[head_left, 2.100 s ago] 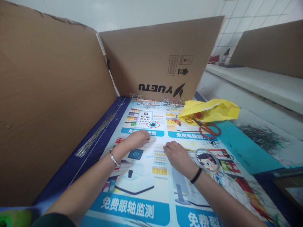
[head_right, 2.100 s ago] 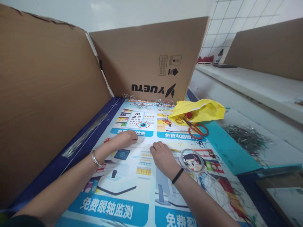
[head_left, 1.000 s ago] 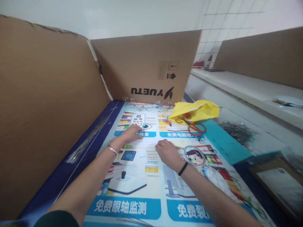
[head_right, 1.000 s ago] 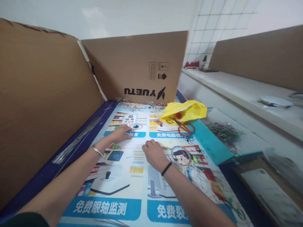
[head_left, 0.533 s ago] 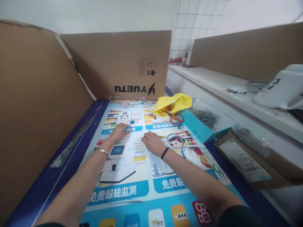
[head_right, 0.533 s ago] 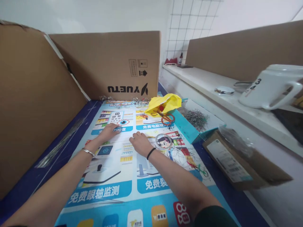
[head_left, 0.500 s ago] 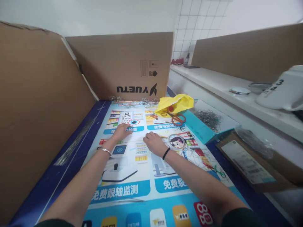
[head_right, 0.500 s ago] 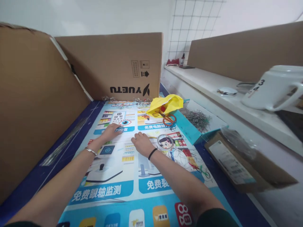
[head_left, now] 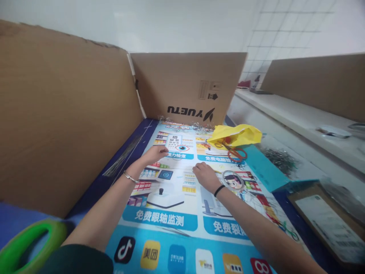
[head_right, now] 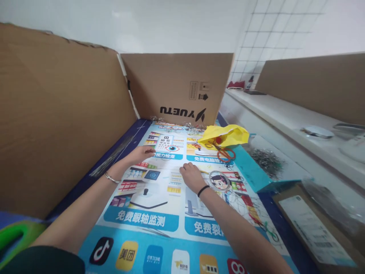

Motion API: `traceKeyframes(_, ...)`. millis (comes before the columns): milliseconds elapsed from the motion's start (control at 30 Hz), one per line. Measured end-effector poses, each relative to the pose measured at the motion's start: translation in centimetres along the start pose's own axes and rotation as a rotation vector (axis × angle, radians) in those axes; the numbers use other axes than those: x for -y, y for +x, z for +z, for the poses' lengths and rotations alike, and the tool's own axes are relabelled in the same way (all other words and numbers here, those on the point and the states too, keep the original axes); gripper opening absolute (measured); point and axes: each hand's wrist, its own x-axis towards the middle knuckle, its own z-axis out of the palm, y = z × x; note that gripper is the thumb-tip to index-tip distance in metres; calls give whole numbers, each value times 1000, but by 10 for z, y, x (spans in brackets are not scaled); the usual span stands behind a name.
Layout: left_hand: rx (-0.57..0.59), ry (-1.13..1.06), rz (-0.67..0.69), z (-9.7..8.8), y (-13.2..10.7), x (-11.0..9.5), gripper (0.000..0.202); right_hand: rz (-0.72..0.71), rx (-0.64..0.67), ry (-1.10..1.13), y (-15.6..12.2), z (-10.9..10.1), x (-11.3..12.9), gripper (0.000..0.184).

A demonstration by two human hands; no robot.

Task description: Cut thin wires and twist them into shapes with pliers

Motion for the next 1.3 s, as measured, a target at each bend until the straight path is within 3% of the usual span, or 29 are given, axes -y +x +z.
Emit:
traceKeyframes(133, 31, 67, 25, -38, -59, -6, 28, -16, -23, 6, 0, 2, 0, 15)
traceKeyframes(267, 90, 225, 3, -53, -115, -2, 25, -38, -42, 8, 0, 5, 0, 16)
traceKeyframes(433, 143, 299, -169, -39, -158, 9, 23, -33, -27, 13, 1, 9, -2, 21)
traceKeyframes(567, 200, 225, -101, -14, -184, 2, 23, -6, -29, 10, 2, 7, -3, 26)
traceKeyframes(667, 204, 196, -43, -1, -200, -1, 22, 7, -103, 52, -6, -11, 13, 25)
traceKeyframes(833, 123, 245, -119, -6, -194, 16, 21, -146, 66, 431, -53, -53, 80, 21)
traceKeyframes(967, -55, 314, -214, -18, -162, 34, 23, -234, 131, 456, -83, -69, 118, 38)
traceKeyframes(1133, -16, 366, -291, -11, -124, 45, 18, -246, 126, 360, -82, -64, 126, 36)
traceKeyframes(1300, 2, 358, -315, 2, -111, 51, 14, -255, 75, 282, -83, -59, 130, 38)
